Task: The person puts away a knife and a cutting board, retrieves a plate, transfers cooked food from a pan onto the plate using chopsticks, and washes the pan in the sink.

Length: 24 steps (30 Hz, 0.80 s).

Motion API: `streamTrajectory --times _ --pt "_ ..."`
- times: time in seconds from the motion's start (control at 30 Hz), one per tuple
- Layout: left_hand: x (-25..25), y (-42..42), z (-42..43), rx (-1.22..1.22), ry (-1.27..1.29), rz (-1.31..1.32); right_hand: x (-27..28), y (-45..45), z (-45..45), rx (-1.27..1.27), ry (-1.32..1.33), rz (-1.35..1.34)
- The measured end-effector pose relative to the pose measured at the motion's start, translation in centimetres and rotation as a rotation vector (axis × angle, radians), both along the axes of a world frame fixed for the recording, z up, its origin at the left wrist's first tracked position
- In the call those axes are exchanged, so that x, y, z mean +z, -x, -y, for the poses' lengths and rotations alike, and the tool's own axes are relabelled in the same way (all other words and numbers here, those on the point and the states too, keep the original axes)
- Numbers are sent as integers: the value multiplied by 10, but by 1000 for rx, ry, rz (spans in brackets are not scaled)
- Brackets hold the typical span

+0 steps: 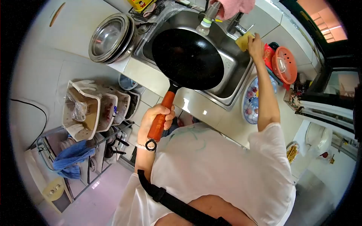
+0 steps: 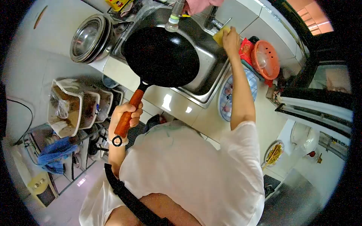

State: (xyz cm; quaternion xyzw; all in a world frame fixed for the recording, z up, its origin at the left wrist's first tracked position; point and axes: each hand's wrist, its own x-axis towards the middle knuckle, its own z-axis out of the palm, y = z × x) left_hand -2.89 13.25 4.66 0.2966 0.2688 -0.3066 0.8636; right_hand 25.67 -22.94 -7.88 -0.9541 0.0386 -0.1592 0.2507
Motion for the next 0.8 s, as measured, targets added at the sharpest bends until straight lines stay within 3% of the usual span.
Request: streamTrajectory --times 0.33,0.6,0.73,0.8 --pt "-34 -22 -8 -65 68 -46 -36 -102 6 -328 -140 -191" --pt "-48 -22 -21 -39 76 -78 -44 -118 23 -295 -87 48" --pt "-62 -14 -35 -102 80 -29 -57 -128 32 -265 -37 46" --pt "-66 -12 -39 -123 67 -46 -64 -126 41 -314 -174 -64"
